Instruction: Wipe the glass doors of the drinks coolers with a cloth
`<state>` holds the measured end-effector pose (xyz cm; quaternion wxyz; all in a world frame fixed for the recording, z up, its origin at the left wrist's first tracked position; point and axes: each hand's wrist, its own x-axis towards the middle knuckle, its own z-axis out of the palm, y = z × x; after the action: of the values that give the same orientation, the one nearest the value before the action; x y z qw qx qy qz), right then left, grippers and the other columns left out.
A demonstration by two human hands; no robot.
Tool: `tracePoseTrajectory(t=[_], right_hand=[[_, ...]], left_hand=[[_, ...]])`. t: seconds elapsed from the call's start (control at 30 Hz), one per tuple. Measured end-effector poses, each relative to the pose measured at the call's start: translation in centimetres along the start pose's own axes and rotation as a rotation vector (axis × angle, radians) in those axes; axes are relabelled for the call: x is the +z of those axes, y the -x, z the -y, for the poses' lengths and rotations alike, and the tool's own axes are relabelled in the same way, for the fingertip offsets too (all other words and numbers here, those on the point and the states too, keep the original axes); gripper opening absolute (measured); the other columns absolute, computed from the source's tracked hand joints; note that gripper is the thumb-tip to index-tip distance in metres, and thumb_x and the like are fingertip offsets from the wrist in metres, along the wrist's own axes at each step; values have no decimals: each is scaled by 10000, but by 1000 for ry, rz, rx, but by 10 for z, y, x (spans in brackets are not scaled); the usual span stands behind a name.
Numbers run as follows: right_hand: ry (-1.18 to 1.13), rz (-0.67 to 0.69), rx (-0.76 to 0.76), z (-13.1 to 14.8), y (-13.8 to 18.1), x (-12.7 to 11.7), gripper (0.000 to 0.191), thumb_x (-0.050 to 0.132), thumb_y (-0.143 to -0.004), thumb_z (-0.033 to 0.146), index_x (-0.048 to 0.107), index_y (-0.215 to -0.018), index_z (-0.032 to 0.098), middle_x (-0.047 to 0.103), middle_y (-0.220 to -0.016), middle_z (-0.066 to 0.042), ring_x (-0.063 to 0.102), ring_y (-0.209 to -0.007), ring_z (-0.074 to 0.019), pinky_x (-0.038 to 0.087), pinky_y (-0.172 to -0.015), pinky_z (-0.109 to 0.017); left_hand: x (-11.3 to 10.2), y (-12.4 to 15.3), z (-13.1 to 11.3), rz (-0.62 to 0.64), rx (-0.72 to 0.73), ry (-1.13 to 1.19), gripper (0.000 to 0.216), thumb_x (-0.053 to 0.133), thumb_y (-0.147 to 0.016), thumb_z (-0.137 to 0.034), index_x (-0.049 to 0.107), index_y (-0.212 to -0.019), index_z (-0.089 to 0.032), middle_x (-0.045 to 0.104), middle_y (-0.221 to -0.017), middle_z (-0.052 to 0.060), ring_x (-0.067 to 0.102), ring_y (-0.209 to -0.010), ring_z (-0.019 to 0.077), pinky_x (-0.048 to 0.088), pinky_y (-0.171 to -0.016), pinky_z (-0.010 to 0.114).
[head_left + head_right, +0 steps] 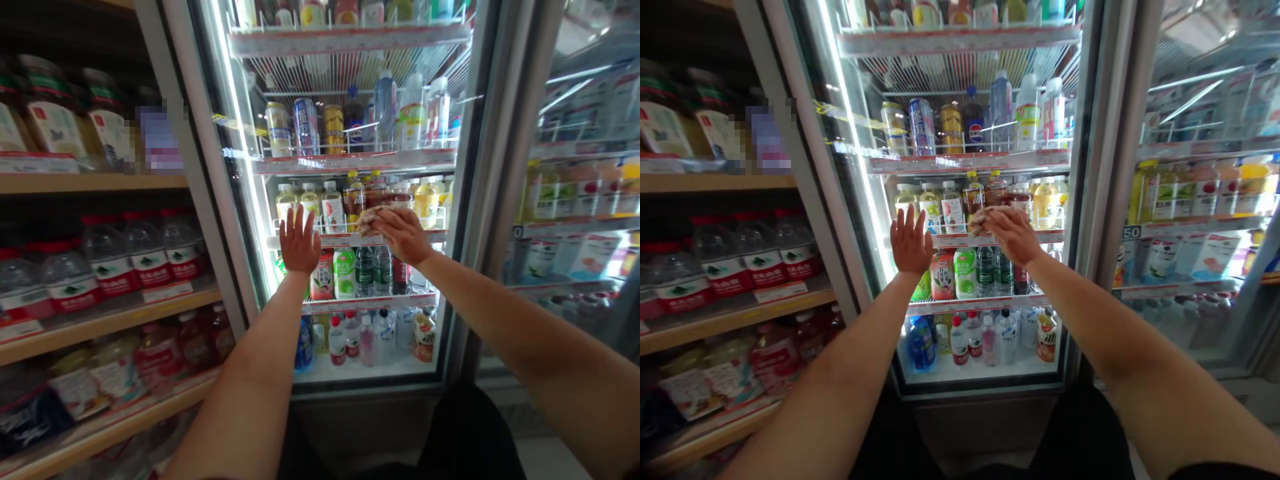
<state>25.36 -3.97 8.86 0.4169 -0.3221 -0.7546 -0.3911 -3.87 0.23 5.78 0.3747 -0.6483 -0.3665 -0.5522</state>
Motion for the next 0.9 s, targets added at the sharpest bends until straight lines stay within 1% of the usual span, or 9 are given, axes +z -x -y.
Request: tracePoseTrajectory(t=[0.07,0.23,0.37,0.43,0.5,0.6,0.73,0.8,0.9], right_hand=[[-8,7,-17,-6,0,-5,323,506,-994,273,662,-1272,322,638,-1354,-3,514,-1281,-266,408,-1126,-488],[14,-122,148,-5,8,-6,374,472,-982,215,648,-1301,300,610,-1380,-51,500,-1302,-284,408,-1123,-518],[40,-40,27,10,31,1,420,529,-952,250,599,-1363,294,586,-1409,-60,461,-1328,-315,381,-1138,-546],[37,-7,-22,15,33,4,429,549,-950,287,586,-1377,295,580,-1417,-53,454,-1326,-313,381,-1141,-531],[28,-21,0,19,28,6,412,558,-954,304,595,-1364,306,585,-1410,-45,454,-1323,-306,379,-1144,-519],[14,-51,61,27,16,10,393,534,-962,249,610,-1343,304,591,-1400,-48,447,-1328,-297,360,-1156,-517],[-25,63,-59,40,3,14,381,479,-980,195,633,-1310,307,626,-1357,-33,463,-1316,-270,376,-1152,-479],[-35,85,-97,44,-5,16,381,450,-994,193,640,-1303,308,631,-1354,-22,480,-1304,-258,385,-1150,-465],[-34,25,-2,52,-17,20,421,425,-1000,184,607,-1357,313,594,-1409,-20,457,-1332,-267,369,-1164,-488]], left_hand=[[0,0,0,4,-10,16,522,405,-986,-313,428,-1501,-234,349,-1610,71,151,-1548,221,170,-1277,498],[1,0,0,37,-48,67,533,407,-981,-318,415,-1510,-251,338,-1616,65,131,-1552,234,135,-1283,523],[0,0,0,9,-14,24,533,414,-977,-307,424,-1505,-233,349,-1608,67,146,-1549,228,168,-1276,512],[0,0,-1,-8,-4,11,531,423,-973,-299,431,-1500,-234,356,-1605,63,160,-1546,222,177,-1275,500],[-1,0,-1,-12,-16,15,530,430,-969,-294,438,-1496,-242,366,-1601,59,174,-1543,222,176,-1275,492],[-2,0,-3,3,-39,34,528,433,-966,-293,446,-1491,-241,366,-1602,58,180,-1543,230,160,-1279,488],[-3,-1,-3,28,-53,47,527,431,-966,-293,446,-1490,-241,353,-1609,52,161,-1547,224,136,-1284,480],[-3,-1,-3,28,-45,37,524,423,-971,-296,444,-1491,-236,348,-1611,55,153,-1549,217,142,-1283,475],[-2,0,-2,17,-32,16,518,401,-984,-308,434,-1496,-234,345,-1613,50,147,-1548,206,152,-1281,468]])
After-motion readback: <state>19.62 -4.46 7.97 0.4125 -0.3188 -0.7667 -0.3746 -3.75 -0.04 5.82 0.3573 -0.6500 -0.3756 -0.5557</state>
